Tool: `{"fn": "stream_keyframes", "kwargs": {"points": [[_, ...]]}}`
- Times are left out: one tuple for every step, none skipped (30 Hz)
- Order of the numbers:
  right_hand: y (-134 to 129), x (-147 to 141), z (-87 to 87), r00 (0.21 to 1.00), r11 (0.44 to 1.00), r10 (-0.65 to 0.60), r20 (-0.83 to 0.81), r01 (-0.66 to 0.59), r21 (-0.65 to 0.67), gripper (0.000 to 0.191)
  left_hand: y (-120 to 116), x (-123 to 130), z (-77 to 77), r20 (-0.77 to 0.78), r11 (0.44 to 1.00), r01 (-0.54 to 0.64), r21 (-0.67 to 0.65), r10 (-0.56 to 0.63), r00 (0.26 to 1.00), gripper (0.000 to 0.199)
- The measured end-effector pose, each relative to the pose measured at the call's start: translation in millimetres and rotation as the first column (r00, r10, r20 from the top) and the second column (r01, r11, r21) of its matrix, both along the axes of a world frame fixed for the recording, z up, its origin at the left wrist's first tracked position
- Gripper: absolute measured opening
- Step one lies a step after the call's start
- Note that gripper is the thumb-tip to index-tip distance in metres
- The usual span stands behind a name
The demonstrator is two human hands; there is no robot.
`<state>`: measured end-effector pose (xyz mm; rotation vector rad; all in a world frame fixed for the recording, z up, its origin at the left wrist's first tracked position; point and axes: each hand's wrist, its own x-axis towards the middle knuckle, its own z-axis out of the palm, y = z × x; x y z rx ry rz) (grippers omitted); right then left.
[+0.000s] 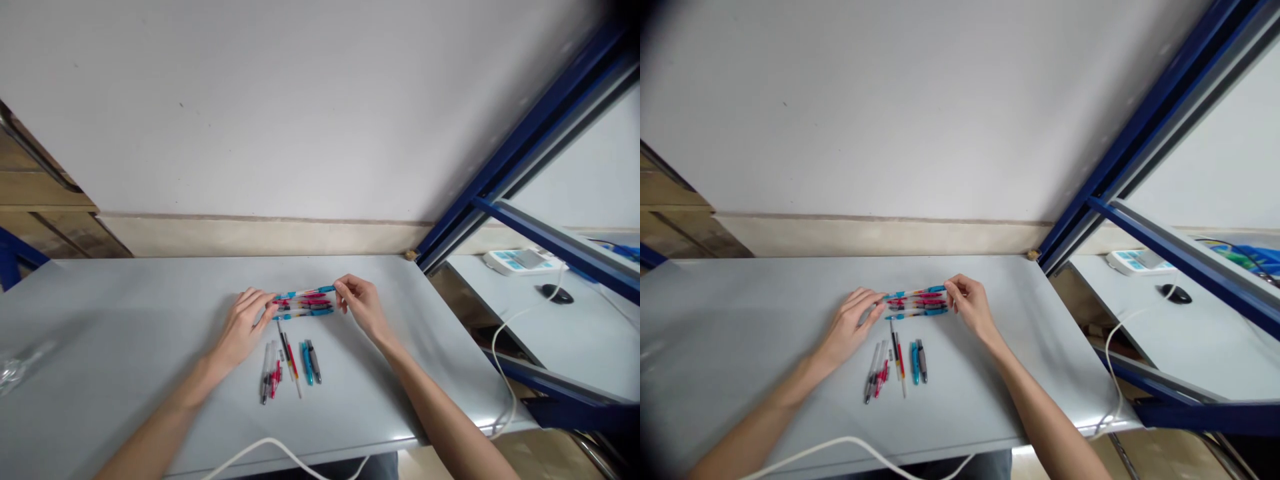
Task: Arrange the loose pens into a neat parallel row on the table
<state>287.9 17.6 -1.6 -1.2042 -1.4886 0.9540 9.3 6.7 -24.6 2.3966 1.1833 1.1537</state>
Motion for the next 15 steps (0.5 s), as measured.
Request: {"fn": "stream_keyframes", "kwargs": {"points": [[0, -1, -1.5, 1.0, 1.0, 0.015, -0.02, -0.016, -0.009, 0.038, 0, 0, -0.2, 0.0, 1.0, 0.01, -0.019, -0.01, 1.0, 0.016], [-1, -3, -3.4, 0.999, 0.999, 0.028, -0.035, -0.029, -0.019, 0.037, 0, 1, -0.8, -0.003, 0.999, 0.022, -0.035, -0.023, 1.0, 0.016], [-3, -6, -5.7, 0.998, 0.999, 0.034, -0.046, -0.036, -0.026, 0.037, -1, 2, -1.8, -0.009, 0.998, 0.037, -0.045, -0.037, 0.999, 0.015], [-5, -10, -8.1, 0.998, 0.999, 0.037, -0.051, -0.039, -0.028, 0.037, -1, 3, -3.2, -0.012, 0.998, 0.046, -0.047, -0.046, 0.999, 0.015], [-7, -13, -10.5, 0.998, 0.999, 0.039, -0.04, -0.04, -0.027, 0.038, -1, 4, -4.8, -0.013, 0.998, 0.047, -0.038, -0.048, 0.999, 0.015], [-9, -16, -12.8, 0.999, 0.999, 0.035, -0.012, -0.035, -0.024, 0.039, -1, 4, -6.4, -0.013, 0.999, 0.045, -0.018, -0.045, 0.999, 0.016], [-10, -19, -14.7, 0.999, 1.0, 0.018, 0.028, -0.017, -0.021, 0.043, -1, 3, -7.7, -0.014, 0.999, 0.039, 0.007, -0.039, 0.999, 0.015], [-11, -20, -16.3, 0.997, 1.0, -0.004, 0.077, 0.006, -0.022, 0.048, 0, 2, -8.8, -0.019, 0.999, 0.033, 0.03, -0.033, 0.999, 0.014], [-12, -21, -17.4, 0.992, 0.999, -0.017, 0.127, 0.021, -0.031, 0.052, 1, 1, -9.4, -0.027, 0.998, 0.028, 0.052, -0.027, 0.999, 0.013], [-12, -20, -18.0, 0.986, 0.999, -0.012, 0.168, 0.02, -0.047, 0.054, 2, 0, -9.6, -0.04, 0.997, 0.025, 0.068, -0.022, 0.999, 0.013], [-11, -19, -17.9, 0.982, 0.998, 0.011, 0.188, 0.001, -0.066, 0.055, 3, -1, -9.6, -0.053, 0.997, 0.023, 0.076, -0.019, 0.998, 0.013], [-10, -17, -17.3, 0.981, 0.996, 0.054, 0.186, -0.039, -0.083, 0.053, 4, -2, -9.3, -0.066, 0.997, 0.022, 0.077, -0.017, 0.998, 0.013], [-8, -15, -16.2, 0.981, 0.991, 0.107, 0.163, -0.093, -0.092, 0.05, 4, -3, -9.0, -0.079, 0.997, 0.025, 0.07, -0.019, 0.997, 0.013], [-7, -13, -14.8, 0.98, 0.986, 0.152, 0.128, -0.14, -0.094, 0.045, 4, -3, -8.7, -0.091, 0.998, 0.033, 0.059, -0.027, 0.995, 0.014], [-6, -12, -13.2, 0.981, 0.983, 0.172, 0.085, -0.165, -0.085, 0.04, 4, -2, -8.4, -0.103, 0.998, 0.045, 0.044, -0.04, 0.994, 0.014]]}}
